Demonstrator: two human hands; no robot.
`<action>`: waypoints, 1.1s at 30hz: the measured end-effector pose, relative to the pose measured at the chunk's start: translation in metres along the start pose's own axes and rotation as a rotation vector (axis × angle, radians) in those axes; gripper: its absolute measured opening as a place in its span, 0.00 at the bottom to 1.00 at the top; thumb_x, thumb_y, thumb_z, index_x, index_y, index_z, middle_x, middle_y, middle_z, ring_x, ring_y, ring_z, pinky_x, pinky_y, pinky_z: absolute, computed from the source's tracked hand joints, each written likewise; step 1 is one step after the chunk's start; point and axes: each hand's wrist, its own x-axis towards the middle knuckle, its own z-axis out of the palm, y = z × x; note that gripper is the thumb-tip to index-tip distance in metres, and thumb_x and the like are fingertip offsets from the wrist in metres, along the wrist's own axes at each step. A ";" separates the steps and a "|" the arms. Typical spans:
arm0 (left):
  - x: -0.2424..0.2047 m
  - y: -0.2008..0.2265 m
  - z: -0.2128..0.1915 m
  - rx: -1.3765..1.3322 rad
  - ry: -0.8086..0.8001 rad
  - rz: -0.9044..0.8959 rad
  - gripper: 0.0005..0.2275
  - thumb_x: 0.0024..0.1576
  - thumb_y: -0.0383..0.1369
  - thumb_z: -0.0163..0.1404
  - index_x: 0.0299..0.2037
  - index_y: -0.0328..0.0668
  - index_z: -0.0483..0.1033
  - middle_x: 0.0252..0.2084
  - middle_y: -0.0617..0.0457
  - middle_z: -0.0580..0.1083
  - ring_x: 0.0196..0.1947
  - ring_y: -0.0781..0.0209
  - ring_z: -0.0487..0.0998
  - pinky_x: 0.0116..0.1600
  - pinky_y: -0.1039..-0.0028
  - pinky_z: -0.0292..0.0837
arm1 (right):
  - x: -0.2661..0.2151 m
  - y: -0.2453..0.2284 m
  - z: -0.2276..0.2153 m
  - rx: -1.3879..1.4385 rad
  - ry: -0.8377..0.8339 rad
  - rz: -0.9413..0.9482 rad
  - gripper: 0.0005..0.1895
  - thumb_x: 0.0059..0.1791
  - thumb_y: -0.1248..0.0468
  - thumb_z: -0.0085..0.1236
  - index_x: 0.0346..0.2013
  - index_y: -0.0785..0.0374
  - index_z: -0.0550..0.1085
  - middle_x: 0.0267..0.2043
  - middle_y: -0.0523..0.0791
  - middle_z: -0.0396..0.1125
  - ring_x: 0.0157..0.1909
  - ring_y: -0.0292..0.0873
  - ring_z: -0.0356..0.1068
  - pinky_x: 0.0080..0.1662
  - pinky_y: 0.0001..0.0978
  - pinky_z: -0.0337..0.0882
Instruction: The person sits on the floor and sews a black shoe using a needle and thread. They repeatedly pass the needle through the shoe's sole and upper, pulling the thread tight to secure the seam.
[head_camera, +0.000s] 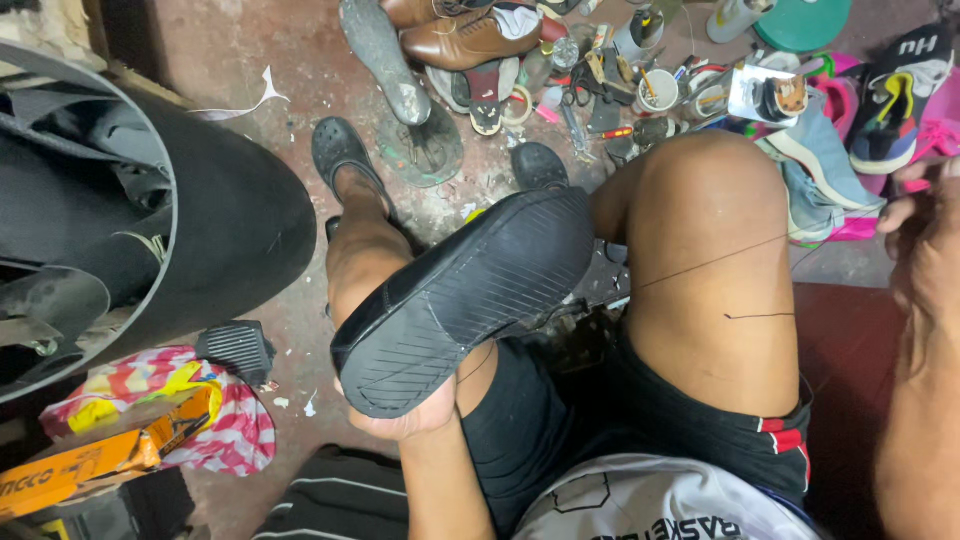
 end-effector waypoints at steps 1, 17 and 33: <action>0.001 0.000 -0.002 0.014 0.019 0.005 0.23 0.64 0.46 0.52 0.62 0.38 0.76 0.68 0.45 0.71 0.71 0.45 0.67 0.77 0.47 0.54 | 0.013 0.010 -0.002 0.043 -0.009 -0.024 0.21 0.67 0.46 0.36 0.47 0.57 0.67 0.25 0.40 0.61 0.19 0.30 0.51 0.24 0.21 0.47; -0.011 -0.006 0.028 -0.035 -0.091 0.135 0.19 0.66 0.40 0.54 0.62 0.36 0.75 0.67 0.45 0.70 0.74 0.46 0.65 0.80 0.47 0.50 | 0.144 0.019 0.046 0.140 -0.039 0.128 0.12 0.65 0.55 0.45 0.45 0.57 0.70 0.30 0.38 0.62 0.27 0.29 0.60 0.26 0.18 0.53; -0.004 -0.043 0.026 0.172 -0.041 -0.008 0.30 0.62 0.43 0.57 0.69 0.30 0.64 0.72 0.38 0.63 0.74 0.38 0.59 0.77 0.40 0.46 | -0.043 -0.138 0.092 0.215 -0.359 -0.202 0.13 0.61 0.63 0.47 0.52 0.69 0.75 0.38 0.48 0.69 0.32 0.35 0.65 0.37 0.27 0.69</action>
